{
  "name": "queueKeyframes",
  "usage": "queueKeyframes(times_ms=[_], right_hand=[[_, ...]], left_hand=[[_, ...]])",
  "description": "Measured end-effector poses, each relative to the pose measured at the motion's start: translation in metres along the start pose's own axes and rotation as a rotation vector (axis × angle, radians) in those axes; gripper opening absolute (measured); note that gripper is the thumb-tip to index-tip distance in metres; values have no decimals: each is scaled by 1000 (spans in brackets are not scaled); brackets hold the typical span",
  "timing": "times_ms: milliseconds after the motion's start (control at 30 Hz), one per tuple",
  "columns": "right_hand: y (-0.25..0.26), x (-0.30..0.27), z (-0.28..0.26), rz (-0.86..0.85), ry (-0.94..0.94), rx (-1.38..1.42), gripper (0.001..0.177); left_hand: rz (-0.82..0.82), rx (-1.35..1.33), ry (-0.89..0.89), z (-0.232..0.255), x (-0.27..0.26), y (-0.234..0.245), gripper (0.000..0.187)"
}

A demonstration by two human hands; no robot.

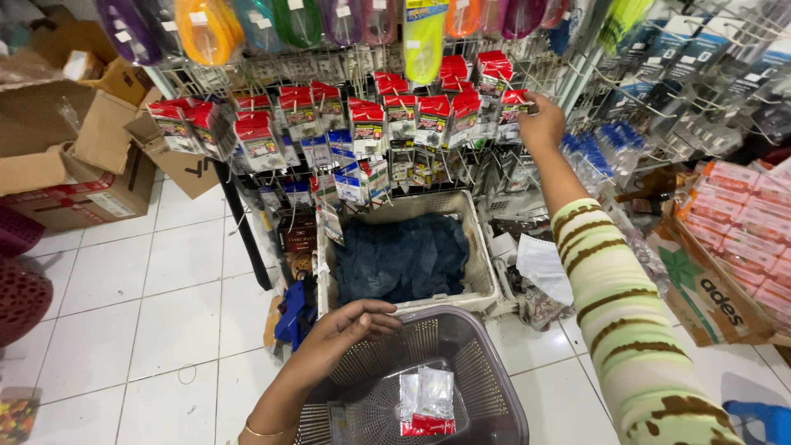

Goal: The person sits on the floor in a store aisle and organizes small packaged items. They pick up packages from a grey basket, examine them, and place them onto a hanging display rack. The person repeats this process, moving items between the basket and the rack.

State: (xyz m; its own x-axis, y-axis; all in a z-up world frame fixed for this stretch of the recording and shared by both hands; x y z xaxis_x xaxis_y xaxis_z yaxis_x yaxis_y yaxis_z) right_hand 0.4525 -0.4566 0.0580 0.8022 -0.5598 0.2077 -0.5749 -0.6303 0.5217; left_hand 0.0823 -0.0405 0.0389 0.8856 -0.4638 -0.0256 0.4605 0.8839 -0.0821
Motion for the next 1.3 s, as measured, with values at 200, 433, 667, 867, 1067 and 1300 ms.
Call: queueKeyframes(times_ms=[200,433,667,867,1067,1300], right_hand=[[-26,-38,13,-190,-195,-118,69],[26,-249,-73,-519,270,286,28],[67,-514,-150,-1548,796,-7,22],[0,-604,-45,-1565,1230,-859,42],[-38,-617,2,-1530,1274,-1007,72],[-84,-620,94,-1531,1128,-1395,91]], left_hand=[[-8,-31,-65,-3,3,3,50],[1,-135,-87,-21,12,7,56],[-12,-158,-106,-26,23,1,59],[-14,-162,-115,-26,25,-6,59],[-31,-136,-164,-18,16,-8,58],[-45,-156,-196,-36,25,-8,55]])
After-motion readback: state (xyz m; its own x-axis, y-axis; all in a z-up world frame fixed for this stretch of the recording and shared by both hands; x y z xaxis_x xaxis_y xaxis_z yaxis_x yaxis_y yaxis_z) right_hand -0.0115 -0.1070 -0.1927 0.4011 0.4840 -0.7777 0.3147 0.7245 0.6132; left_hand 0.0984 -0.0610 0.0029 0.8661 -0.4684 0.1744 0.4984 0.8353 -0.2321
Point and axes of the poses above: each hand's wrist, its own x-axis towards the middle knuckle, its own y-axis out of the back of the hand, z = x × y, the point moved 10 cm from there along x, towards the middle knuckle, and after that the axes turned 8 degrees about -y, right-handed, at the moved point
